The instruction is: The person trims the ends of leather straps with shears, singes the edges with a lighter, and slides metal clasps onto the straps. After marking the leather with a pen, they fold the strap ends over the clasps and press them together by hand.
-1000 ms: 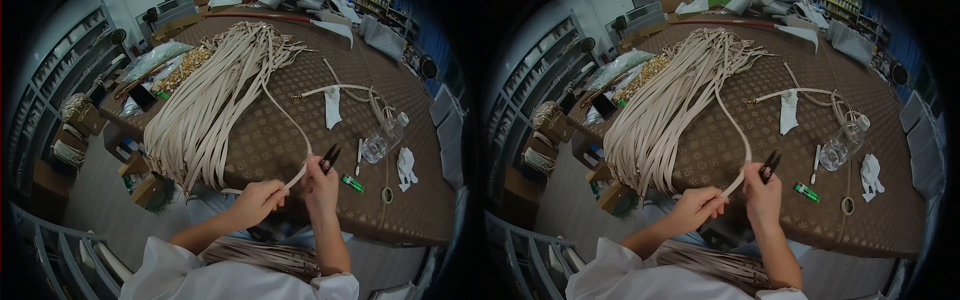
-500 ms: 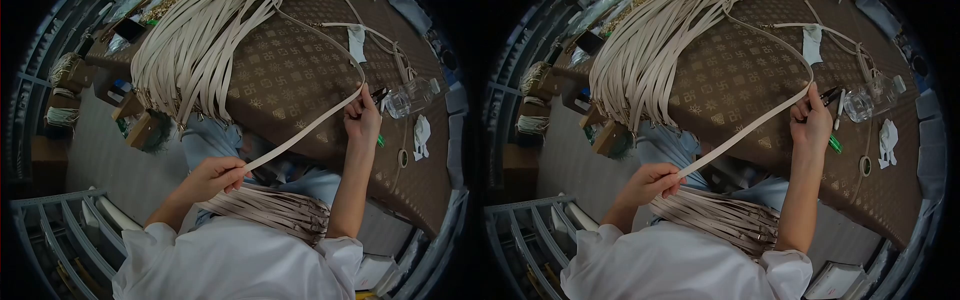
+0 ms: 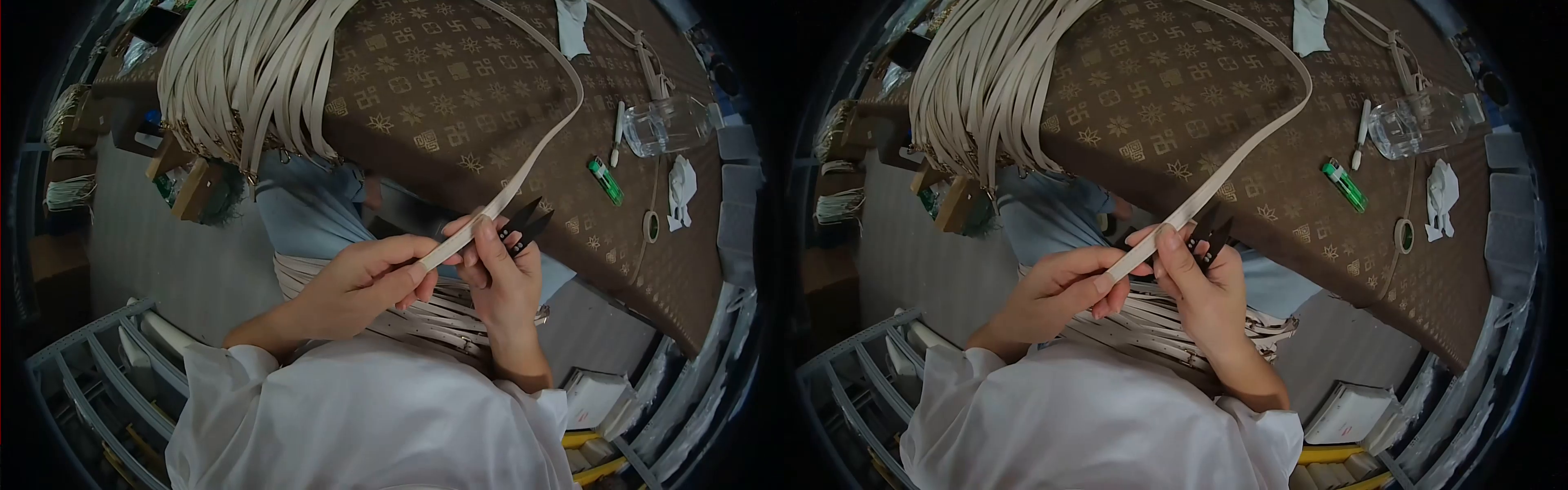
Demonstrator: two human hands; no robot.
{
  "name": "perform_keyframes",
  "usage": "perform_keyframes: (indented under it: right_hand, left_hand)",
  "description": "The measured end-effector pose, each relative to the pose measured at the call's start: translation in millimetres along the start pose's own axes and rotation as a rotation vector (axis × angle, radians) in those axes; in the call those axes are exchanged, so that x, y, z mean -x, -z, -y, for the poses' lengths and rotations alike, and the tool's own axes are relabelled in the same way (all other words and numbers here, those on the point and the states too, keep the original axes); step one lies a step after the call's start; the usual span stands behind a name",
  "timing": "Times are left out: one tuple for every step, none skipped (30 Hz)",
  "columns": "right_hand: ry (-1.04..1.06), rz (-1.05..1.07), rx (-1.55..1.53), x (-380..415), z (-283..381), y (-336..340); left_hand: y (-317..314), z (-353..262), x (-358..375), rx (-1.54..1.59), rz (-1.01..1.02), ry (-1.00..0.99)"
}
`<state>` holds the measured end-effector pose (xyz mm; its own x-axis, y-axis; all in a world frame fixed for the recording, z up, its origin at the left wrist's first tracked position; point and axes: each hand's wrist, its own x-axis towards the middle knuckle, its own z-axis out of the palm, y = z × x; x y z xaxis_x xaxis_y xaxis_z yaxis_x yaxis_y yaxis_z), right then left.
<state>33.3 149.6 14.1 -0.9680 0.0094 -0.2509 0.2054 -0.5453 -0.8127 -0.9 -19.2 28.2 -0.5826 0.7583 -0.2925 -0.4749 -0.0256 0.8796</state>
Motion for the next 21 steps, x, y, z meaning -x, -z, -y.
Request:
perform_keyframes:
  right_hand:
    - [-0.002, -0.002, 0.001, -0.1, -0.1, 0.7]
    - [0.003, 0.011, 0.000, -0.5, -0.4, 1.1]
    - [0.009, 0.024, -0.003, -1.0, -0.6, 1.4]
    - [0.007, 0.023, -0.004, -1.2, -0.5, 2.1]
    - [-0.002, 0.025, -0.009, -1.3, -0.2, 2.9]
    - [-0.012, 0.026, -0.015, -1.3, 0.0, 3.6]
    - [-0.012, 0.024, -0.015, -1.4, -0.6, 3.7]
    - [0.041, -0.004, 0.099, -1.5, -2.1, 2.9]
    - [0.094, -0.031, 0.214, -1.3, -3.5, 2.0]
    - [0.093, -0.032, 0.212, -0.9, -3.9, 0.0]
    - [0.123, -0.056, 0.287, -0.2, -3.5, -2.7]
    - [0.153, -0.081, 0.362, 0.3, -3.6, -4.3]
    - [0.152, -0.083, 0.360, 0.0, -4.9, -3.2]
    - [0.188, -0.093, 0.445, -1.0, -6.4, -1.0]
    - [0.223, -0.105, 0.532, -1.7, -7.0, 0.3]
    - [0.223, -0.110, 0.532, -2.7, -5.4, -1.6]
    - [0.172, -0.161, 0.403, -4.3, -2.2, -6.1]
    - [0.120, -0.208, 0.274, -6.6, 1.2, -9.6]
    - [0.102, -0.229, 0.161, -10.2, 5.4, -9.4]
    - [0.099, -0.231, 0.158, -13.5, 6.4, -7.2]
    - [0.089, -0.243, 0.158, -16.3, 7.0, -4.9]
  left_hand:
    - [-0.2, 0.1, -0.2, -0.021, -0.006, -0.014]
    - [-0.5, -0.1, 0.2, -0.018, -0.006, -0.013]
    - [-0.7, -0.5, 0.8, -0.027, -0.013, -0.016]
    - [-0.7, -0.5, 1.0, -0.035, -0.019, -0.018]
    - [-0.1, -0.2, 0.8, -0.035, -0.019, -0.016]
    - [0.5, 0.2, 0.2, -0.060, -0.029, -0.014]
    - [1.0, 0.8, -0.6, -0.085, -0.038, -0.012]
    - [0.2, 1.8, -2.7, -0.085, -0.035, -0.010]
    - [-2.1, 3.5, -6.0, -0.349, -0.156, -0.184]
    - [-4.3, 5.3, -8.9, -0.614, -0.279, -0.358]
    - [-6.8, 7.2, -11.7, -0.615, -0.279, -0.355]
    - [-9.4, 9.3, -14.4, -0.703, -0.386, -0.470]
    - [-10.3, 11.5, -15.9, -0.790, -0.491, -0.587]
    - [-7.7, 15.0, -17.9, -0.791, -0.488, -0.586]
    - [-3.8, 19.1, -20.7, -0.938, -0.494, -0.699]
    - [-1.4, 21.3, -22.0, -1.084, -0.496, -0.813]
    - [-1.1, 19.9, -19.5, -1.084, -0.491, -0.812]
    - [-1.2, 16.8, -15.4, -0.894, -0.410, -0.594]
    - [-1.5, 13.4, -12.4, -0.703, -0.330, -0.378]
    - [-2.1, 10.5, -10.9, -0.703, -0.328, -0.374]
    - [-2.8, 7.7, -9.2, -0.242, -0.244, -0.140]
